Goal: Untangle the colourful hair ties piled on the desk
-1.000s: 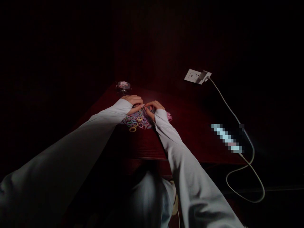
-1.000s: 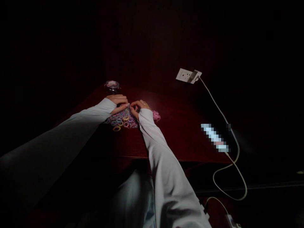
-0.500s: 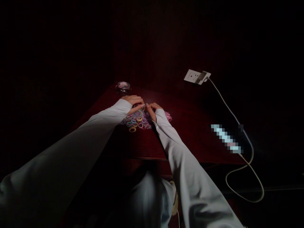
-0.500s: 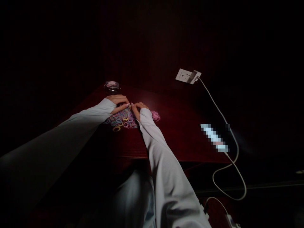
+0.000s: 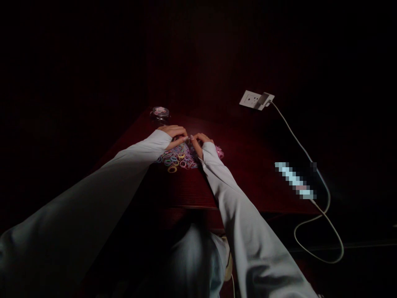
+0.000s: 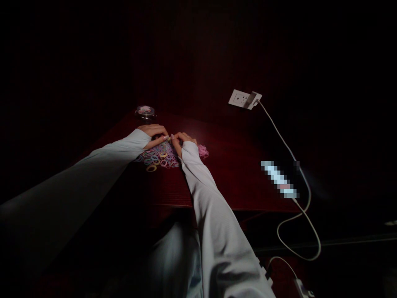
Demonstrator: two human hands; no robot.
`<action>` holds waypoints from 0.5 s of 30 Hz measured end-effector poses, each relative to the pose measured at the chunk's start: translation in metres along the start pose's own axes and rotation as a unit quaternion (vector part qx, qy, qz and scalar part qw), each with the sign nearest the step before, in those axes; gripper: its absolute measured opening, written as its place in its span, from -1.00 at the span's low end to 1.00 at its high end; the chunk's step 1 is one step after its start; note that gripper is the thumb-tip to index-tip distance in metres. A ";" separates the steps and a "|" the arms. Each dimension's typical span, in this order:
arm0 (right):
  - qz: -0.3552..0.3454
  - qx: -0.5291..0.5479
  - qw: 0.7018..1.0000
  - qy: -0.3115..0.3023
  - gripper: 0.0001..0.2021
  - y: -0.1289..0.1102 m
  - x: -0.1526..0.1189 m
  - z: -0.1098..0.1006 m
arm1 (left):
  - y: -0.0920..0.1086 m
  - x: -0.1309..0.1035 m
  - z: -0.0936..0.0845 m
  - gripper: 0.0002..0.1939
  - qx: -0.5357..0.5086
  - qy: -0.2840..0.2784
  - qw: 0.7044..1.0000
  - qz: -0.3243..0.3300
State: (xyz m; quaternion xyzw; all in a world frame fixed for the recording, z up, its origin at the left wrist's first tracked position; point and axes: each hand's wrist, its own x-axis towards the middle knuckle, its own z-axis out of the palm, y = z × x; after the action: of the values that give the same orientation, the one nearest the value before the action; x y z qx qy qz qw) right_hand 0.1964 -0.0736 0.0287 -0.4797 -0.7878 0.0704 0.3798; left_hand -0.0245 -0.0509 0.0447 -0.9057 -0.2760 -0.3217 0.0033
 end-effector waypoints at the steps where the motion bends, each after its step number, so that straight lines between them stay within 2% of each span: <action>1: -0.001 -0.005 1.000 0.000 -0.59 0.000 0.000 0.000 | -0.001 0.000 0.000 -0.67 0.000 -0.003 1.000 -0.001; 9: 0.002 -0.028 1.000 0.002 -0.56 0.000 -0.002 0.002 | 0.003 -0.001 -0.001 -0.67 0.009 0.003 1.000 -0.009; 15: 0.039 -0.033 0.999 -0.006 -0.60 -0.003 -0.002 0.001 | 0.002 -0.001 0.000 -0.69 0.008 0.002 1.000 -0.009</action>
State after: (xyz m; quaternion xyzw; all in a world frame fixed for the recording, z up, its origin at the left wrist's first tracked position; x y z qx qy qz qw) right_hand 0.1942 -0.0764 0.0287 -0.5222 -0.7726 0.0624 0.3556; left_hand -0.0238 -0.0534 0.0446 -0.9025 -0.2862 -0.3217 0.0082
